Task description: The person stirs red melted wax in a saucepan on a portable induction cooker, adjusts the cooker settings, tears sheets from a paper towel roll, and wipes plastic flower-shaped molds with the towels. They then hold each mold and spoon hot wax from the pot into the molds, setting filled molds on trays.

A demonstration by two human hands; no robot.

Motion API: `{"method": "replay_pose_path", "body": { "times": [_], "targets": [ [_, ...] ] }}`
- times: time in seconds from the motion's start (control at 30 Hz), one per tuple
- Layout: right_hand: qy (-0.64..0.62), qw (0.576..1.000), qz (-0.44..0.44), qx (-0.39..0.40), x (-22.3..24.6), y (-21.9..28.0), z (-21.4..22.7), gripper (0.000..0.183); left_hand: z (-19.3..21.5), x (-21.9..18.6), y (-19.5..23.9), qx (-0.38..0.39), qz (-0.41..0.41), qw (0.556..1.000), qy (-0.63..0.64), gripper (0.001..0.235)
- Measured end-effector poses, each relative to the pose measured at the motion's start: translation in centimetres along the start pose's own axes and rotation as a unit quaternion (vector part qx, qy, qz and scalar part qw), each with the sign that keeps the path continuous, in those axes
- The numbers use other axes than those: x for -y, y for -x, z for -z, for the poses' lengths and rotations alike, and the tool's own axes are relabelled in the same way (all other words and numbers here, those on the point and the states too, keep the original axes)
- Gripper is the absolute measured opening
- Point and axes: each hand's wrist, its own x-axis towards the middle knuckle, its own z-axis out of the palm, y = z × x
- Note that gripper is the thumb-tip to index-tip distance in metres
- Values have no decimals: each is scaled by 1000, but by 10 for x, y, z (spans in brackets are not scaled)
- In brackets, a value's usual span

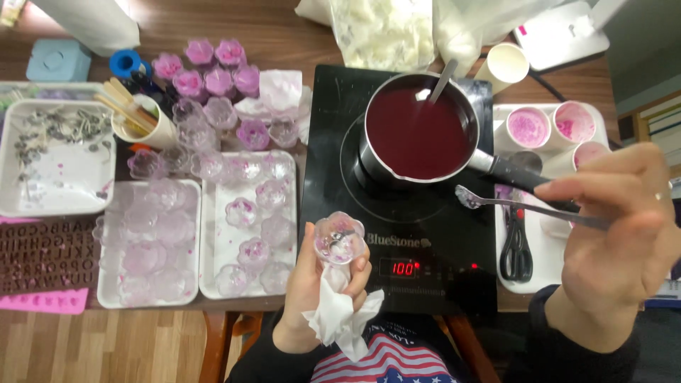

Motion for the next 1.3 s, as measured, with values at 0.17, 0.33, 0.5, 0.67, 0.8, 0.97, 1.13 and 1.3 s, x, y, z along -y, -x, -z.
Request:
{"method": "replay_pose_path", "body": {
  "times": [0.17,0.33,0.5,0.67,0.8,0.97,1.13,1.3],
  "targets": [
    [55,997,-56,19,-30,-8,3,75,14,-4,-17,59,6,998,-15,72],
    [8,994,-108,3,-47,-21,-4,72,1,-12,-30,60,23,998,-9,75],
    [3,993,-114,25,-53,-42,-23,65,1,-10,-40,23,36,999,-14,74],
    [-70,986,-122,86,-56,-53,-48,52,0,-13,-48,34,38,999,-6,74],
    [-44,982,-129,129,-59,-53,-55,43,4,-13,-52,52,34,998,-12,74],
    [38,968,-203,146,-62,-55,-57,36,9,-13,-55,56,33,998,-19,75],
    [87,981,-108,134,-62,-57,-62,21,11,-12,-55,62,23,998,-17,75],
    [31,958,-250,138,-62,-54,-62,9,14,-13,-54,77,20,997,-15,75]
  ]
}}
